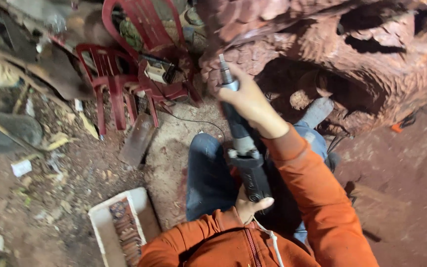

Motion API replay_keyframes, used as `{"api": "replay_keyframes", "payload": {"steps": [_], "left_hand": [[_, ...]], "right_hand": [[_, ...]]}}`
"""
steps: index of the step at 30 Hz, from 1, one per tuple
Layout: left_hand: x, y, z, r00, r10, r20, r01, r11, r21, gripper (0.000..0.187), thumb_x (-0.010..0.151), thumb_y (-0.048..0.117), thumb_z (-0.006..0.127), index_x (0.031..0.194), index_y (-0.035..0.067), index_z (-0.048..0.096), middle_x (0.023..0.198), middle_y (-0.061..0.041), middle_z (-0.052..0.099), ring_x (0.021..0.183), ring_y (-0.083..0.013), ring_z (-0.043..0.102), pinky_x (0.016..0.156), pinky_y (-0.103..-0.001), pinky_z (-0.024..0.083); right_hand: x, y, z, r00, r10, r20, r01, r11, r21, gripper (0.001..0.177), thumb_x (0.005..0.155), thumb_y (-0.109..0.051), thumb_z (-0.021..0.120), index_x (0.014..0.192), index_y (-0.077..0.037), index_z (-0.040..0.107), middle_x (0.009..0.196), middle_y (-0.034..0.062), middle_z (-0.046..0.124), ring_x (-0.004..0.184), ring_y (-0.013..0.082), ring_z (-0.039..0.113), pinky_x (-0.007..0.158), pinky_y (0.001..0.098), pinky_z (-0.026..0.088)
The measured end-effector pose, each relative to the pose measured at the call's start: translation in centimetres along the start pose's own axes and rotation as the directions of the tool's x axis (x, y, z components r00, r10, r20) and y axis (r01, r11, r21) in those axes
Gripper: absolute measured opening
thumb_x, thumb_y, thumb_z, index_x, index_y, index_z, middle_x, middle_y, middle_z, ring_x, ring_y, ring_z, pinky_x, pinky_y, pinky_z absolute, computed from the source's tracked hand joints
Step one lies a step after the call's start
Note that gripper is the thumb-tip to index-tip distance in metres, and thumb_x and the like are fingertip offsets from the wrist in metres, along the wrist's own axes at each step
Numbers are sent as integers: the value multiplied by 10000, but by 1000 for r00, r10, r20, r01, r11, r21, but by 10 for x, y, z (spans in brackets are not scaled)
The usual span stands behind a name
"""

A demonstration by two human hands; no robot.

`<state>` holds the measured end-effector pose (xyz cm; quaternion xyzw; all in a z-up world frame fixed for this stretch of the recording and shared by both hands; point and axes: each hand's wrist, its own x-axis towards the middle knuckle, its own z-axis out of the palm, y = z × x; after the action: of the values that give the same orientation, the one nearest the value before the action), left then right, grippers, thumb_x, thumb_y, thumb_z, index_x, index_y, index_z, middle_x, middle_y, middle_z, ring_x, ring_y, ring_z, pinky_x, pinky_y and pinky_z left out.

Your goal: Carving details into a large wooden sculpture using a power rotary tool

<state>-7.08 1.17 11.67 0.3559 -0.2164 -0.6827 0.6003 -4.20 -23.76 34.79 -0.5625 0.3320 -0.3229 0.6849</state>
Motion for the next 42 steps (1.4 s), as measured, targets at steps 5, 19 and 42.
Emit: {"api": "replay_keyframes", "payload": {"steps": [5,19,42], "left_hand": [[-4,20,56,992,-118,36,118,993,5,353,769,57,804,1061,96,609,914,13,630,801,-130,571,815,-264,489],[14,26,75,992,-121,45,117,989,94,387,810,144,792,1112,112,552,921,19,574,805,-123,540,827,-269,469],[21,30,64,991,-87,102,73,989,128,329,787,180,805,1014,127,573,881,28,588,769,-122,545,802,-268,476]], "right_hand": [[-9,-19,-2,988,149,-32,-152,983,-105,701,793,-25,556,1485,-85,461,709,111,609,514,195,580,432,299,496],[-2,-35,-18,993,121,-13,-121,974,-191,735,796,-60,563,1523,-86,457,709,96,614,531,178,586,452,268,487],[2,-31,-15,992,125,-31,-128,978,-164,693,803,-33,546,1491,-51,472,704,94,607,553,167,593,502,275,517]]}}
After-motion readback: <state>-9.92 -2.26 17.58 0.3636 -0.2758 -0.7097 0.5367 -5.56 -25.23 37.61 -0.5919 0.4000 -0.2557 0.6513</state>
